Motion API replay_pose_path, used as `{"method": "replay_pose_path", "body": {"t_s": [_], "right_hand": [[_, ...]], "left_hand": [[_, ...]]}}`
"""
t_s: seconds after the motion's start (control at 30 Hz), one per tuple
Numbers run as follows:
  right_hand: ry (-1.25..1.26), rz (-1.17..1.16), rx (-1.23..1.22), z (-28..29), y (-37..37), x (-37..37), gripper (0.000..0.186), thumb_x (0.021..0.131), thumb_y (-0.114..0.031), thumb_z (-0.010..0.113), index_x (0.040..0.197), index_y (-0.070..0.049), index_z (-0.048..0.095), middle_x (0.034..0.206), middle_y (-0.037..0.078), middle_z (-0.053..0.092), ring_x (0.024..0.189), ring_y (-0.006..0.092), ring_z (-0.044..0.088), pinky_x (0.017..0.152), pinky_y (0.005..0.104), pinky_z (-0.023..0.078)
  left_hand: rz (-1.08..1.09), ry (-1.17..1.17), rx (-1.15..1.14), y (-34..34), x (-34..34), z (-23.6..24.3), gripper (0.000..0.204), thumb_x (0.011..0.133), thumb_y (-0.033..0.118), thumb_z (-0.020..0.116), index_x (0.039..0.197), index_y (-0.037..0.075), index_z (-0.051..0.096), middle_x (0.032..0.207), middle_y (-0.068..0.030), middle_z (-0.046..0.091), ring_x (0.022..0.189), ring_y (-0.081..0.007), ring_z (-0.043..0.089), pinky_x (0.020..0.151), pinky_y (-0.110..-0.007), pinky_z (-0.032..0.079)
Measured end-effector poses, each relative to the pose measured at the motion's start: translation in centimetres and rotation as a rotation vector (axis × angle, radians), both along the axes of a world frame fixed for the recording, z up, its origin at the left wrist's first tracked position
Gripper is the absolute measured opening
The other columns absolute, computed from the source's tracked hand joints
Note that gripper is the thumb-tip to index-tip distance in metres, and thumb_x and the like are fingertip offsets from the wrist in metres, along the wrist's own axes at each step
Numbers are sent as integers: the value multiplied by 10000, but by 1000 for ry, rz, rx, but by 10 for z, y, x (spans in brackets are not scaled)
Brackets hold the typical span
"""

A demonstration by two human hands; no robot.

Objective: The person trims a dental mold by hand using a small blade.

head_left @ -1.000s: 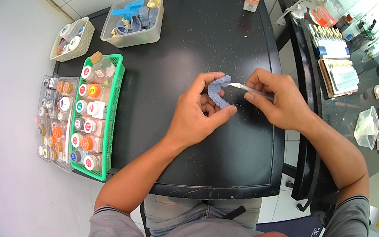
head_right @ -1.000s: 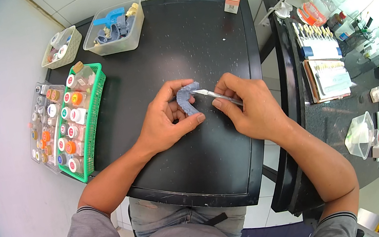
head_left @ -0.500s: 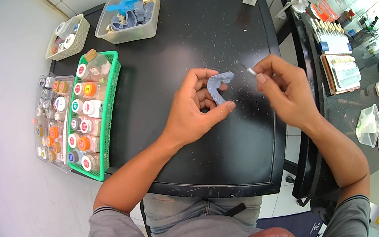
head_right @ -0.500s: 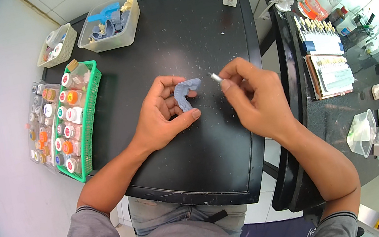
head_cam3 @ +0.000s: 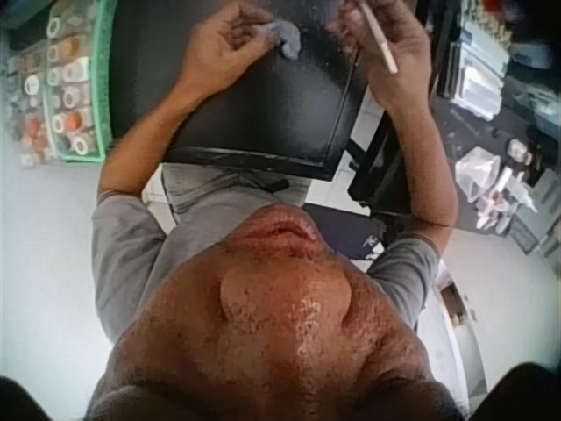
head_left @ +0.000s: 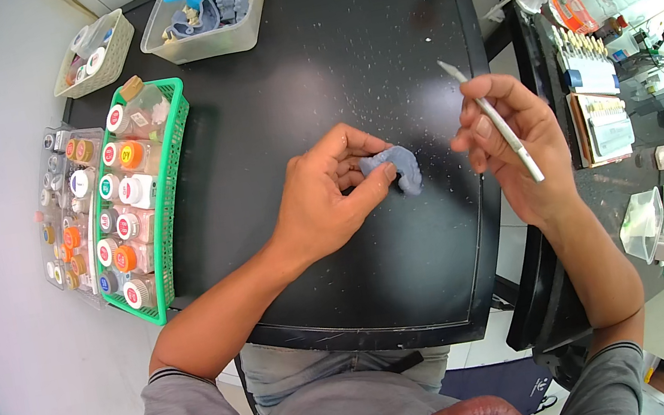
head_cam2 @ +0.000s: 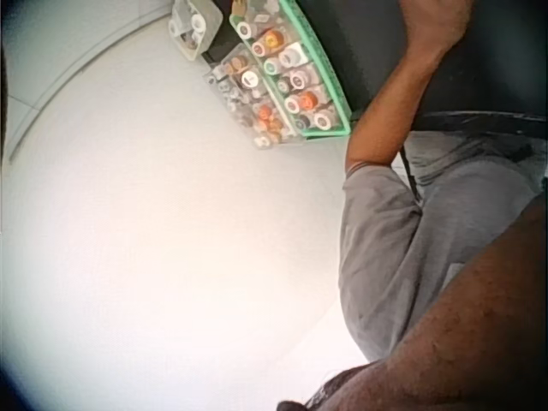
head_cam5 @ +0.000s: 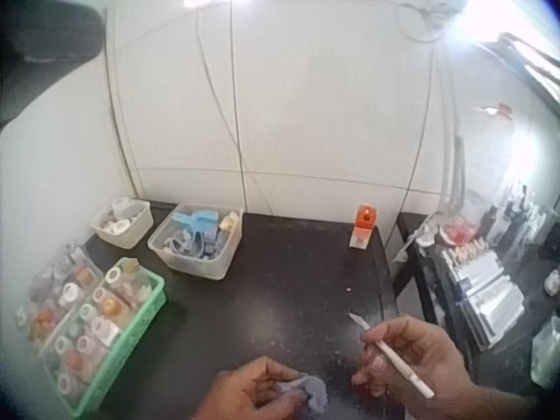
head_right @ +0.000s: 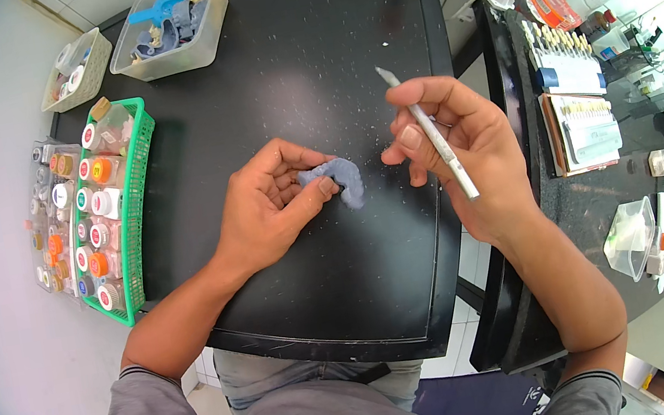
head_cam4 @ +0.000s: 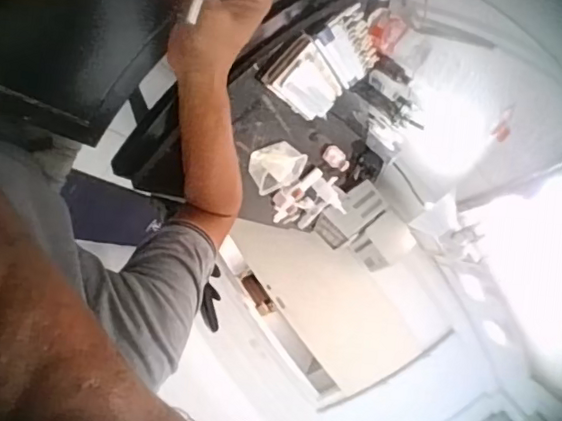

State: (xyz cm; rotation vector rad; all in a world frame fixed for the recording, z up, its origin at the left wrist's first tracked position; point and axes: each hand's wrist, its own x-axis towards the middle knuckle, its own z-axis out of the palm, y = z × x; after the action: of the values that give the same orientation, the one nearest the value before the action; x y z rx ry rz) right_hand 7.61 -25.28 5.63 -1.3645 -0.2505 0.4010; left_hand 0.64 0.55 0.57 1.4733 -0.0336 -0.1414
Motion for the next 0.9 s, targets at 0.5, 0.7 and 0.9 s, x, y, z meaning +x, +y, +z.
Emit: {"method": "replay_pose_path", "body": {"t_s": [0.5,0.7,0.9], "right_hand": [[-18,28,-107,2,12,-14,271,1213,-207,594,1309,41,643,1234,173,761,1177,284,806,1027,420,695],[71,35,-19,2,13,-16,223,1224,-207,564,1302,2,580,1239,166,749,1195,295,808,1037,432,702],[64,40,-36,4,13,-18,215,1223,-206,562,1302,-6,578,1249,171,742,1182,309,820,1010,414,715]], "left_hand": [[25,-26,13,-1,-1,3,162,1071,-44,742,1194,-43,636,1186,-179,785,1082,-189,799,911,-328,708],[16,-96,-14,-1,-3,-2,163,1066,-56,744,1179,-35,629,1197,-187,787,1112,-202,803,939,-330,709],[23,-111,-27,-4,-3,2,169,1067,-58,747,1187,-18,634,1185,-180,792,1099,-195,803,958,-337,706]]}}
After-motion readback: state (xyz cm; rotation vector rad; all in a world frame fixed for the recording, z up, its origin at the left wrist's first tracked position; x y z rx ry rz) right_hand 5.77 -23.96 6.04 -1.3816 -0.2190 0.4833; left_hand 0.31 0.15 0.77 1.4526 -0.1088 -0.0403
